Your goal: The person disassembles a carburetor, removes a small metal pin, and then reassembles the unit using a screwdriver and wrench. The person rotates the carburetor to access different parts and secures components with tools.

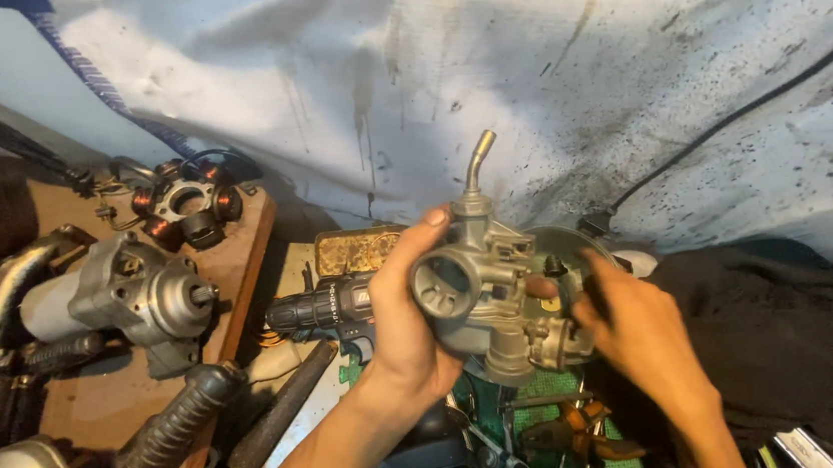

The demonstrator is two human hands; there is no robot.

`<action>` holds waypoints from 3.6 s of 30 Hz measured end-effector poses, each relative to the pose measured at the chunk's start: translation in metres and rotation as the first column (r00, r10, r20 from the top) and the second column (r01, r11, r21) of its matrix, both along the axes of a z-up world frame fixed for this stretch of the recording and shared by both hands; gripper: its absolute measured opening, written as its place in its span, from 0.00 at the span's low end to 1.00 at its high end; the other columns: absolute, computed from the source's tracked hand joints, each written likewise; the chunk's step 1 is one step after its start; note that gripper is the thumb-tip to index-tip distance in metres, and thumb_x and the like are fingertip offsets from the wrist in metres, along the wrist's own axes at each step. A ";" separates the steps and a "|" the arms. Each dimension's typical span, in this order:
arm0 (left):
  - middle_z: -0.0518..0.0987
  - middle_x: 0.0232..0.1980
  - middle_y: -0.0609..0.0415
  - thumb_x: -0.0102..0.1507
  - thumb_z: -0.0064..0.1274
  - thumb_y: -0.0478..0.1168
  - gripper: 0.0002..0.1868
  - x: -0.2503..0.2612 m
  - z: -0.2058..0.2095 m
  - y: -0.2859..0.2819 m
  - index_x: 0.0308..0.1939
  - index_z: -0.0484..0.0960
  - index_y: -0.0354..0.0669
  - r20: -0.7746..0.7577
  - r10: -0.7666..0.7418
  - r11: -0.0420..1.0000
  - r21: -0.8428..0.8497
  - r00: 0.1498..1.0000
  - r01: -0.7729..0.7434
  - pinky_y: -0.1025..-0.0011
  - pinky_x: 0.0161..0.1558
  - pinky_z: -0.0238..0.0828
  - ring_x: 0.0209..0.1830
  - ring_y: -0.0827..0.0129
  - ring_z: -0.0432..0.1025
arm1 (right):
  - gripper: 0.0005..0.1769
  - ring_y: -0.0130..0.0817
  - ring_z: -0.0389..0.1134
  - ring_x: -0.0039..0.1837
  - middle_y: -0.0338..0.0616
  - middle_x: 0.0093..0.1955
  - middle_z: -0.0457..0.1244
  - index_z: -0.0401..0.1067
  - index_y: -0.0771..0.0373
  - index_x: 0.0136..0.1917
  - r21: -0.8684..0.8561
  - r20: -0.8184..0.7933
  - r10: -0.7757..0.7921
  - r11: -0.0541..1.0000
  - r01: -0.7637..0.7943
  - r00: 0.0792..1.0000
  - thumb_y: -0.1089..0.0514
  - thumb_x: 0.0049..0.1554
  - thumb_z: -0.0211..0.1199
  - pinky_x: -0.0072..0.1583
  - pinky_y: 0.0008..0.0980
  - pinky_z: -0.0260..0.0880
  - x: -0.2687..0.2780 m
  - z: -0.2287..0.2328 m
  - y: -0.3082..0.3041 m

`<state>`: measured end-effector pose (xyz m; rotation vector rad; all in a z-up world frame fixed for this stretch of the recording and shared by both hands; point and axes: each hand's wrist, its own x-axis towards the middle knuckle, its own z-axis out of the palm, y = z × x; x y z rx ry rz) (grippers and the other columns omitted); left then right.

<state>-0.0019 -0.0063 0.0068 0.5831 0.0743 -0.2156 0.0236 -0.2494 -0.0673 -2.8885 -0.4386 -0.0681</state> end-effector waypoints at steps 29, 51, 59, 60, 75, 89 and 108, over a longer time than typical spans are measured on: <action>0.79 0.51 0.49 0.64 0.52 0.45 0.25 -0.001 0.021 -0.006 0.61 0.71 0.36 0.262 -0.006 0.959 0.274 0.965 -0.068 0.68 0.55 0.71 0.51 0.67 0.74 | 0.19 0.35 0.71 0.46 0.60 0.45 0.67 0.60 0.69 0.58 0.943 0.001 -0.372 0.308 0.122 0.928 0.72 0.60 0.68 0.51 0.30 0.72 -0.053 0.111 0.047; 0.78 0.53 0.46 0.63 0.54 0.50 0.33 -0.009 0.023 -0.006 0.66 0.72 0.31 0.253 0.025 0.856 0.494 0.967 -0.151 0.69 0.58 0.67 0.53 0.67 0.71 | 0.20 0.27 0.64 0.37 0.61 0.48 0.69 0.56 0.64 0.62 0.991 0.134 -0.254 0.044 -0.127 0.958 0.71 0.66 0.65 0.38 0.19 0.62 -0.061 0.112 0.064; 0.75 0.56 0.47 0.62 0.59 0.42 0.36 -0.006 0.022 -0.011 0.70 0.66 0.31 0.312 0.044 0.940 0.309 0.949 -0.145 0.67 0.58 0.71 0.54 0.65 0.71 | 0.14 0.30 0.67 0.52 0.52 0.54 0.67 0.62 0.69 0.65 0.978 0.180 -0.225 0.148 -0.149 0.958 0.72 0.70 0.61 0.59 0.25 0.72 -0.053 0.102 0.063; 0.75 0.56 0.47 0.62 0.59 0.42 0.36 -0.006 0.020 -0.012 0.70 0.66 0.31 0.310 0.042 0.940 0.309 0.950 -0.142 0.67 0.58 0.71 0.54 0.65 0.71 | 0.14 0.30 0.67 0.52 0.52 0.54 0.67 0.62 0.69 0.65 0.978 0.178 -0.227 0.148 -0.146 0.958 0.72 0.70 0.61 0.59 0.25 0.72 -0.054 0.104 0.065; 0.80 0.51 0.40 0.67 0.50 0.43 0.29 -0.003 0.024 -0.008 0.69 0.65 0.32 0.213 0.030 0.988 0.140 0.977 -0.061 0.62 0.53 0.77 0.47 0.60 0.78 | 0.11 0.30 0.71 0.52 0.50 0.52 0.67 0.64 0.70 0.63 0.982 0.165 -0.208 0.125 -0.141 0.964 0.69 0.71 0.62 0.59 0.27 0.74 -0.049 0.098 0.069; 0.79 0.55 0.45 0.64 0.55 0.44 0.34 -0.002 0.015 -0.014 0.70 0.66 0.32 0.224 0.017 0.969 0.235 0.975 -0.071 0.67 0.60 0.70 0.56 0.64 0.74 | 0.18 0.30 0.68 0.61 0.49 0.58 0.67 0.72 0.72 0.68 0.800 0.313 -0.123 0.568 -0.191 0.942 0.65 0.66 0.61 0.66 0.23 0.66 -0.053 0.109 0.068; 0.77 0.62 0.44 0.69 0.37 0.44 0.29 0.001 -0.001 -0.014 0.71 0.66 0.31 0.156 0.026 0.998 0.050 0.987 -0.034 0.64 0.67 0.65 0.63 0.62 0.72 | 0.13 0.25 0.69 0.50 0.45 0.50 0.69 0.74 0.71 0.59 0.945 0.068 -0.145 0.328 -0.017 0.987 0.66 0.62 0.69 0.59 0.25 0.71 -0.041 0.089 0.043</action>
